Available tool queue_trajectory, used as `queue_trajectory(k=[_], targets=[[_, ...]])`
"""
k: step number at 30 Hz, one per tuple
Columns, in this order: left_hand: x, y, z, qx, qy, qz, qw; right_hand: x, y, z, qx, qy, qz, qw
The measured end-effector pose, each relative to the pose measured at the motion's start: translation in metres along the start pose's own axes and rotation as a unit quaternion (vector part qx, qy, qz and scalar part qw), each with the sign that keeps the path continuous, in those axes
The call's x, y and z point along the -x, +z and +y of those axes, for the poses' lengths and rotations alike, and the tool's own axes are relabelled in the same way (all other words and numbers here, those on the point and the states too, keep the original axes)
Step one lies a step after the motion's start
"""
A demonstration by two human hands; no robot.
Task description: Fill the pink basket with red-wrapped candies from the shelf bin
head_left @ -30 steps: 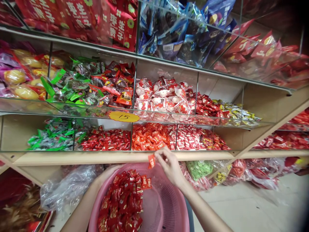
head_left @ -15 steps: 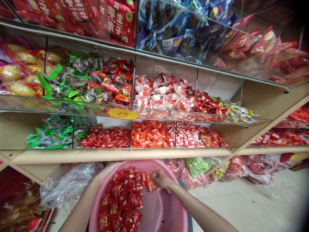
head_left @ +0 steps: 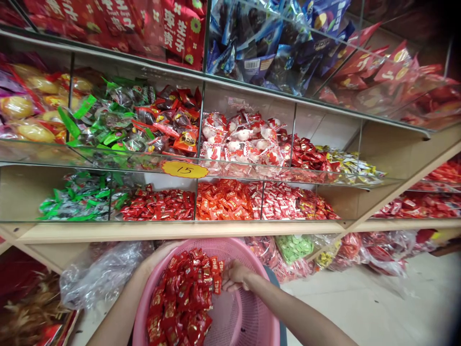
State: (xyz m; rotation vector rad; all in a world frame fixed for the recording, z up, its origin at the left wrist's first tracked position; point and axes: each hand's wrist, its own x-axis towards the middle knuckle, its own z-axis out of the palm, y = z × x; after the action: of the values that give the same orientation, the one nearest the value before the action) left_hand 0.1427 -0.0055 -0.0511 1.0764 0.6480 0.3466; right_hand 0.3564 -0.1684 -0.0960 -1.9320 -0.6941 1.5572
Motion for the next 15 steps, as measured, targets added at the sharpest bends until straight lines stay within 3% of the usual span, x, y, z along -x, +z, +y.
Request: queue_trajectory(k=[7,15], targets=[[-0.002,-0.002,-0.002,0.006,-0.002,-0.008,1.0,0.0,0.006,0.0,0.006,0.041,-0.004,0.999],[0.0,-0.005,-0.001,0.003,0.005,-0.013,1.0,0.016,0.007,-0.011,0.078,-0.01,0.063,0.995]])
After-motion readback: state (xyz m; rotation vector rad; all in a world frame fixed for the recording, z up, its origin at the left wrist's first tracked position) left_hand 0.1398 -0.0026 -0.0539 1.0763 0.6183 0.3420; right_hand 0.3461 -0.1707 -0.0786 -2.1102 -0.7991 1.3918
